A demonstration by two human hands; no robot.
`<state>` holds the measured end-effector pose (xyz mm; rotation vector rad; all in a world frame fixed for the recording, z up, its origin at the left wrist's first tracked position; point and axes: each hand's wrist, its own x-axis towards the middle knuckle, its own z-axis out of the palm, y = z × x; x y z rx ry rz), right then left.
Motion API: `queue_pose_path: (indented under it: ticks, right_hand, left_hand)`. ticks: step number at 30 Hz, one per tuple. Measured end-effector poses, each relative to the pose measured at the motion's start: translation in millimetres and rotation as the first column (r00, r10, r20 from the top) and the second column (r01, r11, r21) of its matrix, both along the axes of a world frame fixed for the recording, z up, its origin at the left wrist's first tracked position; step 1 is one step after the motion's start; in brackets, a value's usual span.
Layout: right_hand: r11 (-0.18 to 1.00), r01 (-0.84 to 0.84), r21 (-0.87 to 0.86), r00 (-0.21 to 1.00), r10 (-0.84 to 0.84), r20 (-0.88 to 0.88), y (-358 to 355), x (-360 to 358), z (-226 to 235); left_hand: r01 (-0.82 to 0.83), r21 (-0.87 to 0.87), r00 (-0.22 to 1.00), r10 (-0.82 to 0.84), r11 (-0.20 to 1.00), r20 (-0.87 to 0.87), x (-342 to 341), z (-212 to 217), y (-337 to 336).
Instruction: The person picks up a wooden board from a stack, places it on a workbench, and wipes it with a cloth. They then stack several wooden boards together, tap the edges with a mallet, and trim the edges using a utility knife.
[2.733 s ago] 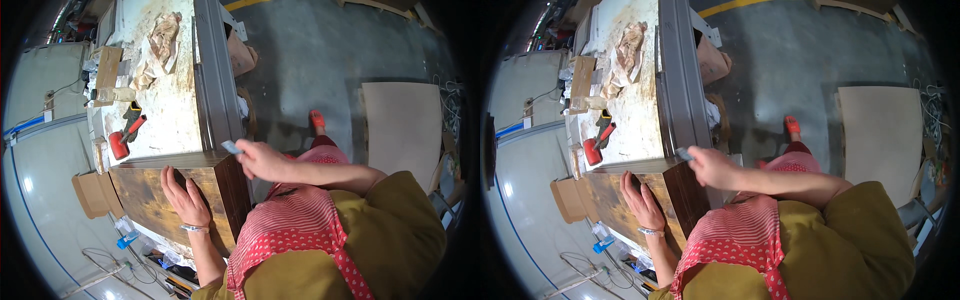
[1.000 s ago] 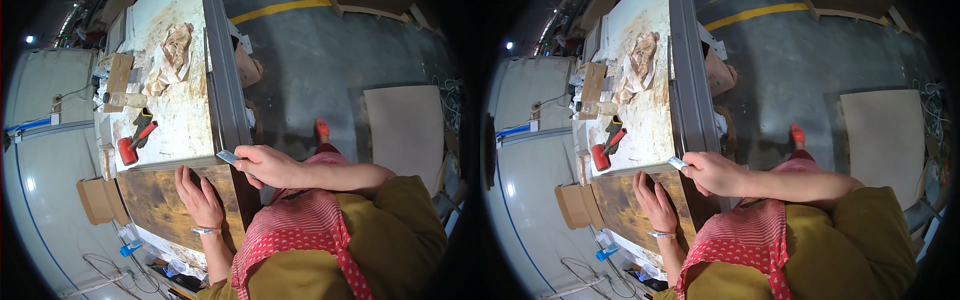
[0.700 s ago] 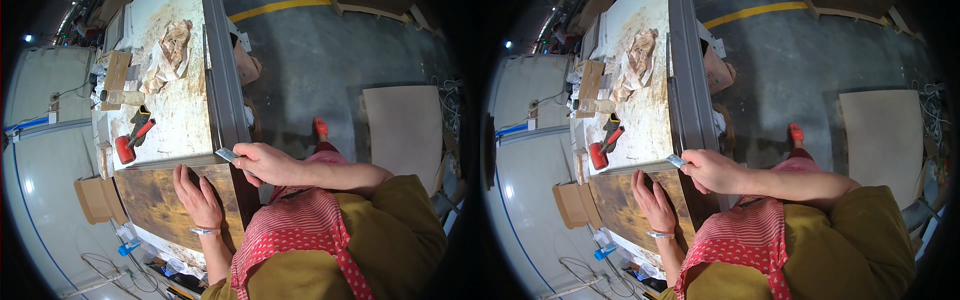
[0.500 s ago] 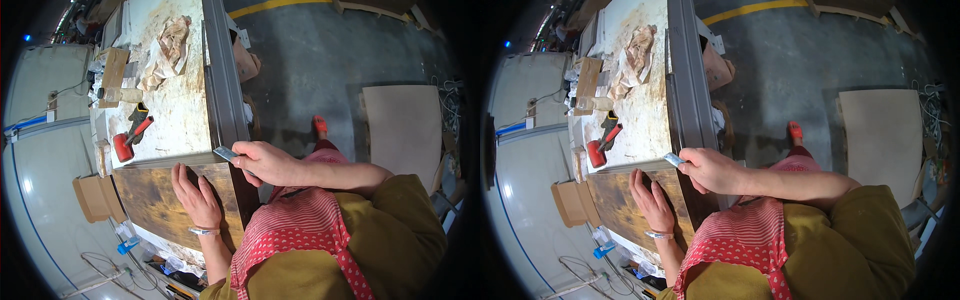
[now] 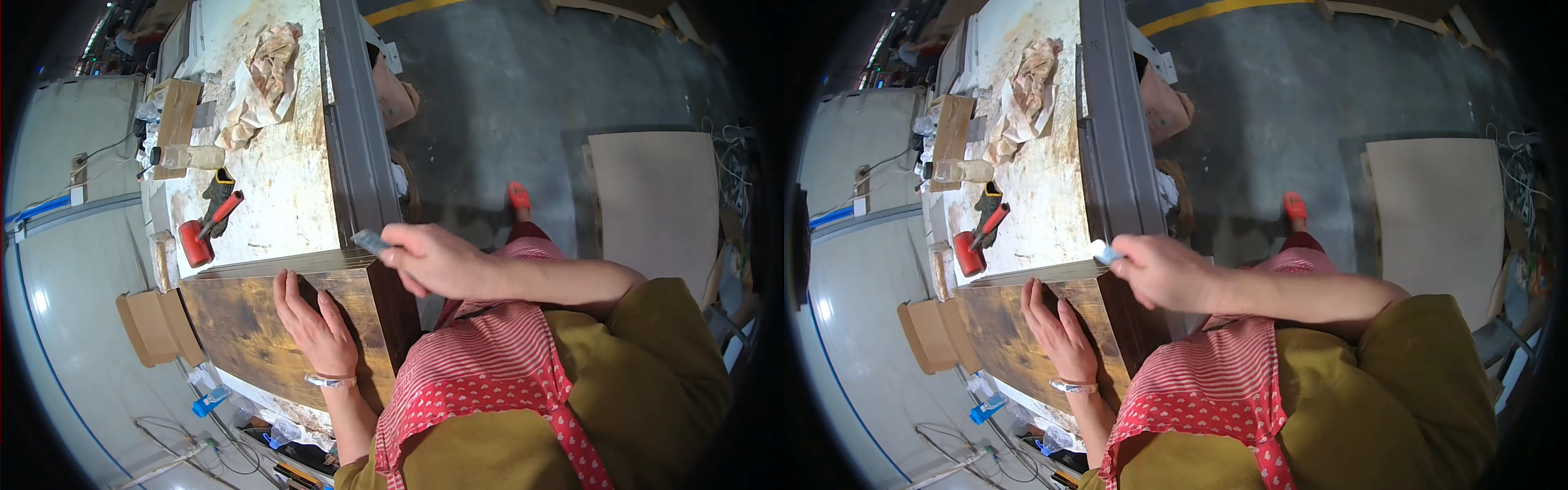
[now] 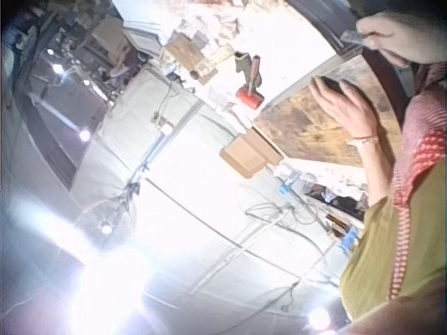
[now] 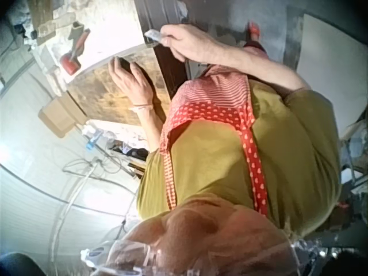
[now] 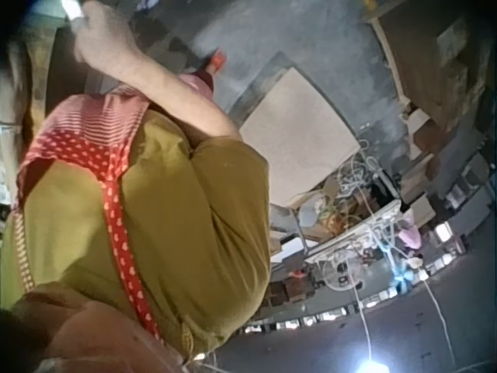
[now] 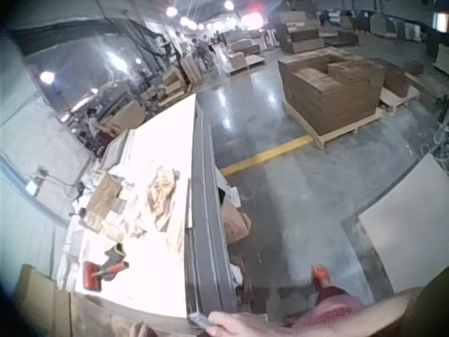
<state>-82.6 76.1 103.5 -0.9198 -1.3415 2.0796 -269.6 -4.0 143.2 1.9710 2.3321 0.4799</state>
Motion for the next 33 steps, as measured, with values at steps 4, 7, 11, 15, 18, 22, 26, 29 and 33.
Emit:
queue_pose_path:
  ticks: [4, 7, 11, 15, 18, 22, 26, 29, 33]
  right_hand:
    - [0.984, 0.017, 0.175, 0.993, -0.037, 0.109, -9.3, -5.9, -33.2]
    - [0.996, -0.046, -0.077, 0.942, 0.069, 0.329, 4.4, 2.4, -66.0]
    - [0.965, 0.042, 0.26, 0.999, -0.04, -0.013, -2.7, -3.4, 7.8]
    - [0.994, -0.096, 0.05, 0.954, 0.078, 0.29, 2.7, -1.0, -41.8]
    - [0.997, -0.027, 0.071, 0.993, 0.018, 0.116, 5.8, 3.5, -9.9]
    - [0.994, -0.1, 0.05, 0.995, 0.1, -0.012, -0.3, 1.2, 9.4]
    - [0.99, -0.141, 0.025, 0.963, 0.131, 0.237, 5.2, -0.4, -29.5]
    - [0.998, -0.061, 0.01, 0.996, 0.06, 0.06, 2.8, 1.4, -9.8]
    - [0.995, -0.096, 0.039, 0.994, 0.094, 0.056, -2.2, -3.1, -10.7]
  left_hand:
    - [-0.013, -0.008, 1.0, 0.013, 1.0, -0.018, 4.2, 7.7, -2.9]
    - [0.019, 0.0, 1.0, -0.019, 1.0, -0.015, 5.2, 3.1, 6.1]
    - [-0.021, -0.021, 1.0, 0.021, 1.0, -0.011, 0.0, 4.1, -4.9]
    - [-0.011, -0.019, 1.0, 0.011, 1.0, -0.015, 5.4, 5.7, 2.0]
    - [-0.004, 0.0, 1.0, 0.004, 1.0, -0.022, 4.8, 3.9, 2.1]
    - [-0.012, 0.004, 1.0, 0.012, 1.0, -0.02, 3.8, 4.9, -0.3]
    - [-0.008, -0.001, 0.999, 0.008, 1.0, -0.04, 4.7, 6.2, -4.9]
    - [-0.007, 0.009, 1.0, 0.007, 1.0, -0.027, 2.7, 1.3, 7.0]
    - [-0.004, -0.006, 1.0, 0.004, 1.0, -0.003, 3.4, 5.8, -1.9]
